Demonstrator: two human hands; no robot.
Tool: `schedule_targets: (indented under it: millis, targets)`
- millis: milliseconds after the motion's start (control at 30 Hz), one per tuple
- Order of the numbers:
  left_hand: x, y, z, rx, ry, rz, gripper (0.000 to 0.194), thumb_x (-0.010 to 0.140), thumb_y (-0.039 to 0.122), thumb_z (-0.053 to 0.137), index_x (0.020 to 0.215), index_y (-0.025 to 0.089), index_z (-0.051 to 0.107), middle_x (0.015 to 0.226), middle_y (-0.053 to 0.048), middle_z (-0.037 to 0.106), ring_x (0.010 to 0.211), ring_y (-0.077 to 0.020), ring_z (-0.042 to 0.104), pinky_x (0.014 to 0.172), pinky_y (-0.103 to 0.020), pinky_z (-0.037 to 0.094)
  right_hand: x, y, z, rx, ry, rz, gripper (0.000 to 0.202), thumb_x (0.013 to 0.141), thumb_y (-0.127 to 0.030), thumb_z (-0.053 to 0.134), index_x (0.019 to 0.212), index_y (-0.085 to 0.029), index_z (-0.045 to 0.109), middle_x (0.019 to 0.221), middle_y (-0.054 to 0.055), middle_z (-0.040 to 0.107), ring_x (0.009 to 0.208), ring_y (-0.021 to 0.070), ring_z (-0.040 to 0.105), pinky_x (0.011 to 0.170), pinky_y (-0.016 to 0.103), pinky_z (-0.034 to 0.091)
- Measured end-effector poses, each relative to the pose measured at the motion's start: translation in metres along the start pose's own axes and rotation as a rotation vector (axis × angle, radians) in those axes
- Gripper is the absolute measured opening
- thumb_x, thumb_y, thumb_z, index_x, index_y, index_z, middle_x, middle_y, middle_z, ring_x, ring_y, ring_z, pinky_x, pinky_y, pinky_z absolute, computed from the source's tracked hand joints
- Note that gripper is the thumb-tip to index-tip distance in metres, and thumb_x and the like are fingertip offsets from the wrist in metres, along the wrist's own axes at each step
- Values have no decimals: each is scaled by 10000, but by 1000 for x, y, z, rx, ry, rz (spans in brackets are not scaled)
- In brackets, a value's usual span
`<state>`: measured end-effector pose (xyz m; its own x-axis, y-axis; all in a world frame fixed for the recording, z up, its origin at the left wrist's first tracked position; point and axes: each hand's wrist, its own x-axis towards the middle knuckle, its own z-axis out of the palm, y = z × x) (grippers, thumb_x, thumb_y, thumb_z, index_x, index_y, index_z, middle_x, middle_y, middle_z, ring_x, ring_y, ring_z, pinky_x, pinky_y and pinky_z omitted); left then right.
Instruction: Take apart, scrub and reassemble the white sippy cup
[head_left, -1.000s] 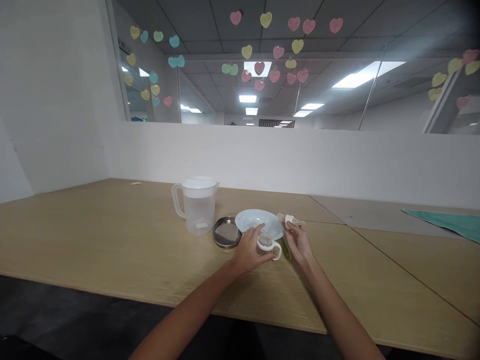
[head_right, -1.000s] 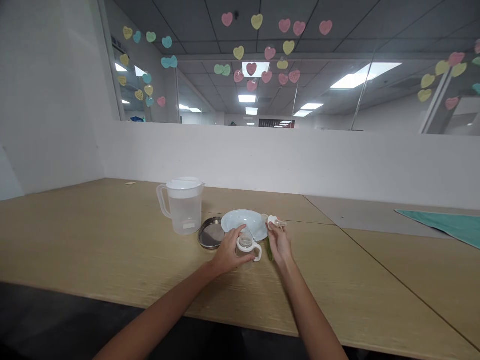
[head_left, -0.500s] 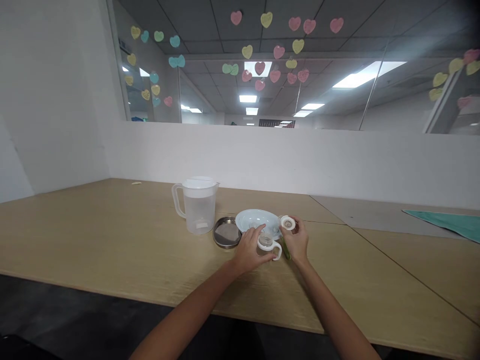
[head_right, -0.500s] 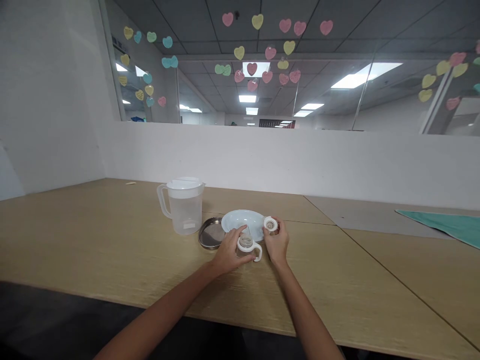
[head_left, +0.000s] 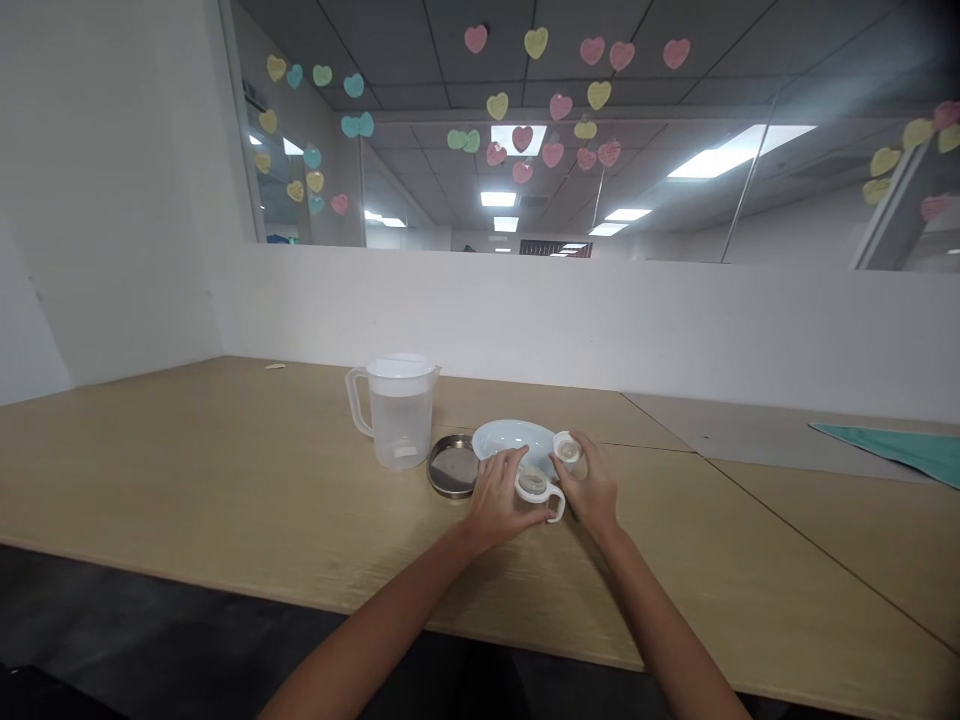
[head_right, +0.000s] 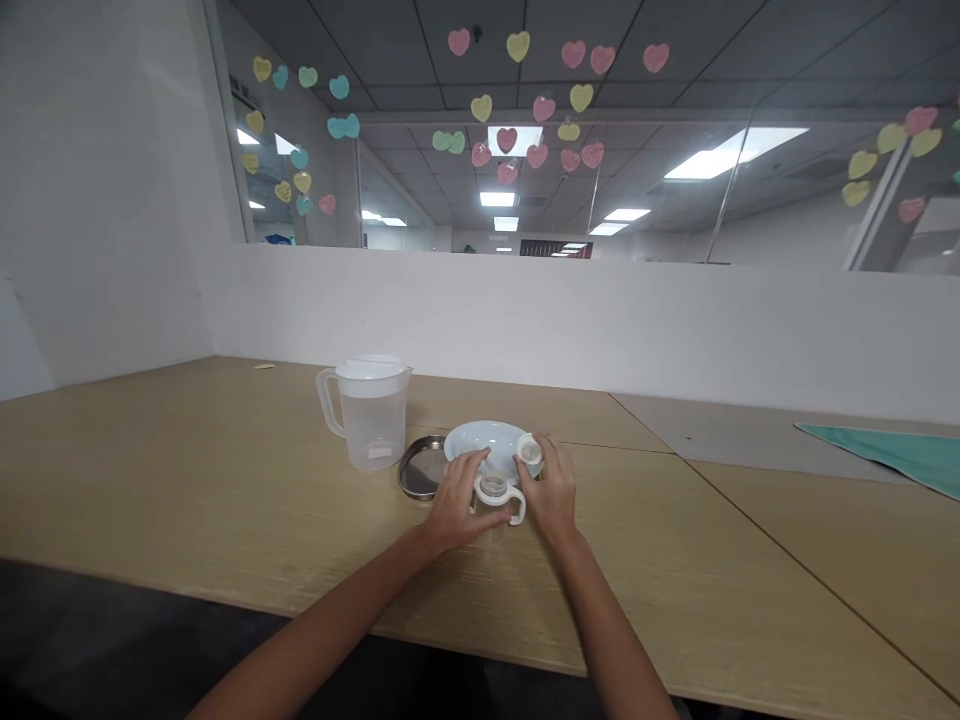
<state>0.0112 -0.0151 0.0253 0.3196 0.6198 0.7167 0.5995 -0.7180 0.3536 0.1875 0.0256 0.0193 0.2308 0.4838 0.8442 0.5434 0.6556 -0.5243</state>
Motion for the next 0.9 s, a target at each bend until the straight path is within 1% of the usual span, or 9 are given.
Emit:
schedule_targets:
  millis: [133,267,433,533,667,733,800,833,900]
  targets:
    - [-4,0,-1,32,132,129,659,799,579,515,1318,190,400,1254,-143,510,1171,-290,458,997,-457,325,-13,-7,-5,11,-13,-147,291,697,-395,697,955,-265,664,1064,75,662,1049,244,585,973,423,440]
    - [-8,0,3,-42,245,268,444,842,490,511,1174,195,518,1136,-130,555,1093,-253,516,941,-420,404,-24,-8,-5,36,-137,-249,306,699,-481,682,908,-257,694,966,76,696,962,242,638,926,405,501]
    - [-5,2,-1,-213,337,270,196,891,328,473,1003,199,570,1043,-101,594,1008,-205,578,870,-378,475,-23,-16,-3,45,-138,-380,247,735,-389,679,934,-244,699,924,60,711,929,220,659,892,369,543]
    - [-2,9,-8,-268,360,218,173,891,317,469,900,188,584,982,-96,631,944,-200,607,824,-363,490,-21,-20,-1,38,-145,-453,232,758,-319,674,975,-240,693,937,55,711,945,210,658,893,345,545]
    - [5,24,-15,-383,381,71,250,872,400,491,782,185,582,857,-83,658,843,-191,626,768,-336,494,-23,-20,3,22,-165,-487,258,764,-302,674,1016,-242,680,977,51,704,987,213,644,912,342,533]
    - [12,27,-20,-547,510,-83,307,860,474,490,753,191,544,698,-30,626,687,-158,618,677,-299,496,-22,-19,2,9,-126,-458,271,730,-321,709,988,-242,683,980,54,701,980,223,644,898,345,535]
    - [21,22,-28,-750,727,-266,360,850,553,455,765,205,483,538,50,512,484,-113,531,550,-250,462,-17,-18,-2,-12,-13,-337,310,696,-364,734,977,-247,674,1014,66,687,992,238,633,904,363,521]
    - [26,17,-33,-829,778,-314,372,832,581,463,789,212,463,512,76,464,440,-103,494,515,-235,442,-13,-17,-5,-22,77,-249,342,692,-390,733,994,-247,662,1049,76,672,1016,246,618,923,378,502]
    - [32,1,-42,-807,754,-360,358,806,563,520,829,209,469,532,77,474,458,-100,488,517,-219,427,-3,-16,-11,-40,278,-64,415,715,-437,699,1068,-234,620,1132,102,627,1086,256,568,975,411,441]
